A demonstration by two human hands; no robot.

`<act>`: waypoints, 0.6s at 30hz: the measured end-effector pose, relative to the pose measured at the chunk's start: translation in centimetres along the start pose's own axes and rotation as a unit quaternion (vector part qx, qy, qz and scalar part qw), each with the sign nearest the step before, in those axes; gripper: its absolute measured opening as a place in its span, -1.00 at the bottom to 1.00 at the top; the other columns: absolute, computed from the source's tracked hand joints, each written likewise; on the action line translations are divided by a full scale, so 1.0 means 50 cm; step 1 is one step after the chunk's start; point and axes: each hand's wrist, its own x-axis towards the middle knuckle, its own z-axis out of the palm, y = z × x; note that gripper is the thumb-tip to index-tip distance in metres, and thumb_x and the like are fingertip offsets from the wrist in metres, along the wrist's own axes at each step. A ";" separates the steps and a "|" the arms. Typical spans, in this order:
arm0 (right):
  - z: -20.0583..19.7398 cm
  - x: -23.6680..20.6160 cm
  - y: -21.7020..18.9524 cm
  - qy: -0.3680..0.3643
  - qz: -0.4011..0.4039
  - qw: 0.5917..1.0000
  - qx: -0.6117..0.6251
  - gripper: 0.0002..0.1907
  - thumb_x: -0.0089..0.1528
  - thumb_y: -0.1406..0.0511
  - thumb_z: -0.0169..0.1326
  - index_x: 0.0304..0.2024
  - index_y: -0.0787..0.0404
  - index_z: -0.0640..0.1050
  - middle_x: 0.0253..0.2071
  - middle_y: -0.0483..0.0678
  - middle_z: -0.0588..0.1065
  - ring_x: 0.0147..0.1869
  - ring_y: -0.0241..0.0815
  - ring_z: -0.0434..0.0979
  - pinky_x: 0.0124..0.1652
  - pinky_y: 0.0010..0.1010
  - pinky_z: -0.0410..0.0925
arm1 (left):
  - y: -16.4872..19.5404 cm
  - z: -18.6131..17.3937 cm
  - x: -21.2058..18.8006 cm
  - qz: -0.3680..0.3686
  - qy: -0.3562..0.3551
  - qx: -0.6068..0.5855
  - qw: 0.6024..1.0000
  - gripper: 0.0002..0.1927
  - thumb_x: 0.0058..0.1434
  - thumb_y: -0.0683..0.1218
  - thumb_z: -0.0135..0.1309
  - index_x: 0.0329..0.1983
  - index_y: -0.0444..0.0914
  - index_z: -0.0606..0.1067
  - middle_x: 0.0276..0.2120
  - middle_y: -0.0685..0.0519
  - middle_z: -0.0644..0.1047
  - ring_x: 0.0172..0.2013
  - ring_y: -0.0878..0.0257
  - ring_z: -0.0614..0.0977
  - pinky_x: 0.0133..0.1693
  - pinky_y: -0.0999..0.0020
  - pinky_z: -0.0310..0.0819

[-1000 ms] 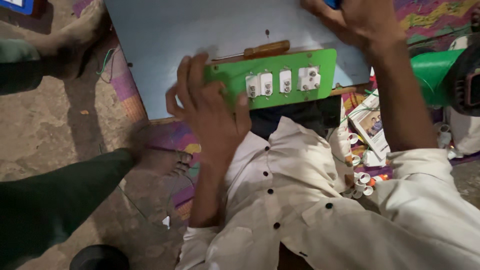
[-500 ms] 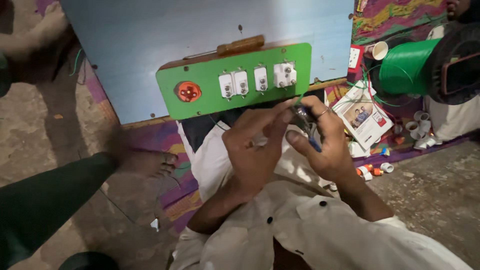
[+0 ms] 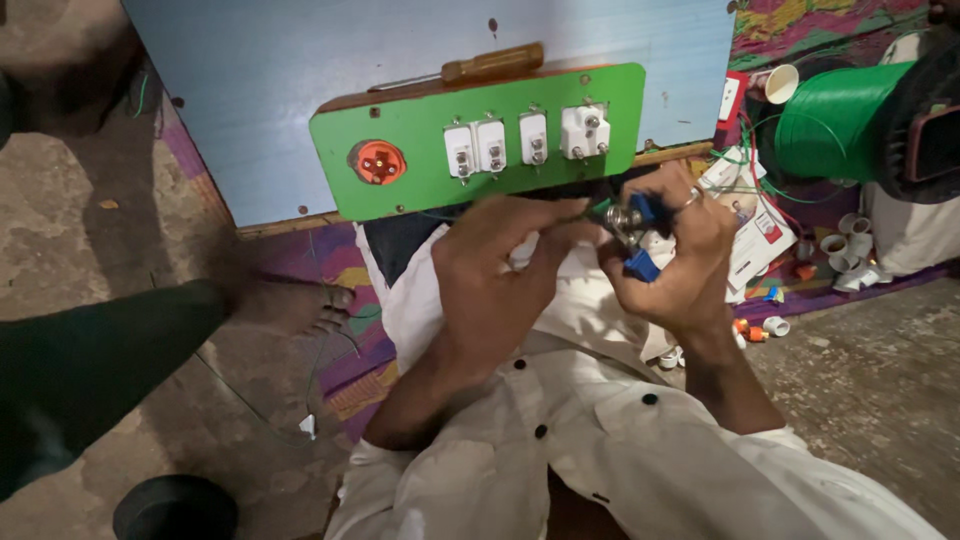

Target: The person sits on the floor and wires a green electrical board with multiple switches and a socket. They use wire strippers to strip green wires and a screwdriver to connect the wires to the terminals on the switches and socket.

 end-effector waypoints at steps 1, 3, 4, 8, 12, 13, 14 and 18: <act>0.002 0.001 0.004 0.009 -0.016 1.000 -0.004 -0.68 0.05 0.33 0.25 -0.21 0.27 0.45 -0.39 0.02 0.36 -0.36 -0.12 0.40 -0.32 -0.35 0.28 | 0.004 -0.006 0.005 0.063 -0.019 0.053 0.996 -0.77 0.10 -0.23 0.33 -0.18 -0.34 0.60 -0.26 -0.03 0.59 -0.30 0.14 0.63 -0.23 0.32 0.51; 0.004 0.006 0.001 0.026 -0.048 0.998 -0.014 -0.67 0.01 0.33 0.28 -0.26 0.27 0.44 -0.45 0.00 0.32 -0.43 -0.12 0.34 -0.34 -0.29 0.23 | 0.009 -0.019 0.015 0.186 -0.057 0.156 0.968 -0.69 -0.14 -0.18 0.29 -0.34 -0.45 0.54 -0.39 -0.19 0.50 -0.36 -0.09 0.54 -0.30 0.15 0.45; 0.005 0.009 -0.007 0.007 -0.052 0.998 0.031 -0.70 0.02 0.34 0.23 -0.25 0.26 0.44 -0.44 -0.02 0.33 -0.45 -0.16 0.35 -0.36 -0.34 0.23 | 0.009 -0.025 0.019 0.219 -0.101 0.172 0.955 -0.76 -0.10 -0.20 0.30 -0.37 -0.39 0.54 -0.41 -0.10 0.48 -0.37 -0.03 0.55 -0.34 0.18 0.42; -0.007 0.035 -0.048 -0.058 -0.060 0.981 0.174 -0.72 0.08 0.27 0.23 -0.24 0.22 0.45 -0.38 -0.06 0.37 -0.46 -0.23 0.34 -0.40 -0.44 0.22 | 0.001 -0.027 0.024 0.224 -0.082 0.111 0.965 -0.84 0.02 -0.25 0.30 -0.38 -0.28 0.53 -0.44 0.07 0.44 -0.44 0.20 0.52 -0.44 0.27 0.34; -0.022 0.073 -0.067 -0.048 -0.116 0.987 0.099 -0.54 0.10 0.11 0.42 -0.26 0.22 0.46 -0.37 -0.08 0.42 -0.36 -0.26 0.41 -0.38 -0.46 0.25 | -0.020 -0.043 0.012 0.275 -0.084 0.182 0.940 -0.73 0.05 -0.19 0.49 -0.42 -0.18 0.55 -0.53 0.18 0.30 -0.56 0.31 0.38 -0.54 0.30 0.12; -0.018 0.085 -0.069 -0.046 -0.058 0.968 0.238 -0.54 0.11 0.10 0.39 -0.22 0.19 0.43 -0.36 -0.10 0.38 -0.36 -0.28 0.36 -0.34 -0.48 0.23 | -0.025 -0.040 0.008 0.251 0.000 0.179 0.951 -0.63 0.01 -0.18 0.52 -0.51 -0.17 0.44 -0.56 0.19 0.26 -0.59 0.32 0.29 -0.56 0.30 0.05; -0.012 0.099 -0.071 -0.043 -0.001 0.928 0.370 -0.54 0.12 0.09 0.37 -0.19 0.17 0.41 -0.35 -0.12 0.35 -0.35 -0.31 0.30 -0.31 -0.49 0.22 | -0.030 -0.031 0.004 0.225 0.084 0.174 0.955 -0.51 -0.04 -0.17 0.55 -0.60 -0.17 0.34 -0.59 0.20 0.22 -0.63 0.33 0.20 -0.57 0.30 -0.03; -0.017 0.186 -0.067 0.002 -0.164 0.978 0.126 -0.54 0.36 0.09 0.28 0.05 0.25 0.43 -0.11 -0.02 0.45 -0.09 -0.16 0.47 -0.06 -0.37 0.35 | -0.050 -0.012 -0.002 0.166 0.172 0.108 0.965 -0.36 -0.04 -0.13 0.56 -0.63 -0.20 0.17 -0.58 0.15 0.33 -0.59 0.33 0.24 -0.57 0.35 -0.02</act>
